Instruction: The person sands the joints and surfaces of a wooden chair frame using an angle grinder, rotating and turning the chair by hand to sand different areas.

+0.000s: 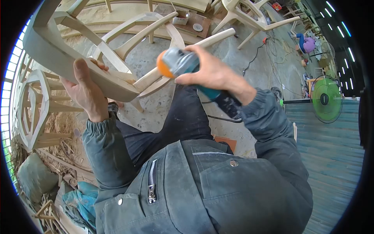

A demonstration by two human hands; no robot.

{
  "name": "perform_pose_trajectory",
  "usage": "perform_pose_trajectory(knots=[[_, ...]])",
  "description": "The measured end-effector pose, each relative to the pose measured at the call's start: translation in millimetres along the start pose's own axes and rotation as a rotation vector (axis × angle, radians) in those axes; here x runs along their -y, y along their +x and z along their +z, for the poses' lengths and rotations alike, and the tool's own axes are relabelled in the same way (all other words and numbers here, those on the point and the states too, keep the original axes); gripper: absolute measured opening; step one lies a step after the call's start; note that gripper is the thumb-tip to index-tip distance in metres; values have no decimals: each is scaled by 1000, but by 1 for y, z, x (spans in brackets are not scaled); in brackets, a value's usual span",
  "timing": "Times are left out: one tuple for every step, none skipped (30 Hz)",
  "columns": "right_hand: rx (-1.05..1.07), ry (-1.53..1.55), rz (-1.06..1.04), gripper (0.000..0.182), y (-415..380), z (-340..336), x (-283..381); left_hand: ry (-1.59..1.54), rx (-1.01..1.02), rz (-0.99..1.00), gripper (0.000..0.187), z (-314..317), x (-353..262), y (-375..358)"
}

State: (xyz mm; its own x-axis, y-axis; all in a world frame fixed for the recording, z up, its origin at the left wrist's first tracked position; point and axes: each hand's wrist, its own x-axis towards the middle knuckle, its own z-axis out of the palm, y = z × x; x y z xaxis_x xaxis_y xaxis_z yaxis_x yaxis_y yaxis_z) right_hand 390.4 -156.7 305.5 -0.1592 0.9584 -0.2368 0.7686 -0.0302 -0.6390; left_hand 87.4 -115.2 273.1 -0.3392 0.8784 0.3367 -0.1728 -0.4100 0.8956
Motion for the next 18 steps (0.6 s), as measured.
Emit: perform_pose_trajectory(knots=[[-33, 35, 39, 108, 1, -14, -10, -6, -9, 4, 63, 1, 1, 0], [-90, 109, 60, 107, 2, -28, -30, -14, -18, 7, 62, 1, 1, -1], [-181, 142, 66, 102, 0, -46, -48, -24, -20, 5, 62, 2, 2, -1], [-217, 290, 170, 94, -5, -64, -55, -29, -13, 6, 62, 2, 1, -1], [-307, 330, 171, 87, -6, -81, -71, -31, -6, 7, 63, 2, 2, -1], [-410, 303, 167, 80, -2, -100, -102, -36, -7, 9, 63, 1, 3, 1], [-477, 310, 255, 68, -4, -117, -112, -39, 4, 26, 63, 0, 4, 1], [-493, 370, 272, 58, -5, -132, -125, -44, 16, 43, 62, 0, 5, 0], [-563, 453, 273, 54, -10, -135, -136, -49, 16, 51, 62, 0, 5, 0], [-631, 537, 267, 51, -9, -135, -148, -49, 17, 52, 63, 0, 5, 0], [-665, 566, 244, 54, -12, -129, -153, -47, 15, 55, 63, 1, 5, 1], [-696, 598, 223, 57, -19, -117, -160, -44, 9, 66, 63, 1, 6, 2], [-709, 594, 220, 71, -23, -99, -158, -50, 0, 60, 63, 1, 6, 1], [-722, 589, 216, 85, -28, -81, -156, -54, 0, 53, 63, 1, 7, 1], [-720, 418, 174, 90, -35, -62, -142, -47, 12, 60, 63, 1, 8, 0], [-669, 351, 94, 93, -41, -45, -131, -62, 8, 38, 63, 0, 8, -1], [-632, 242, 68, 96, -42, -29, -135, -76, 5, 14, 63, 0, 8, -1], [-525, 402, 42, 98, -46, -21, -111, -68, 20, 22, 63, 0, 6, -2]])
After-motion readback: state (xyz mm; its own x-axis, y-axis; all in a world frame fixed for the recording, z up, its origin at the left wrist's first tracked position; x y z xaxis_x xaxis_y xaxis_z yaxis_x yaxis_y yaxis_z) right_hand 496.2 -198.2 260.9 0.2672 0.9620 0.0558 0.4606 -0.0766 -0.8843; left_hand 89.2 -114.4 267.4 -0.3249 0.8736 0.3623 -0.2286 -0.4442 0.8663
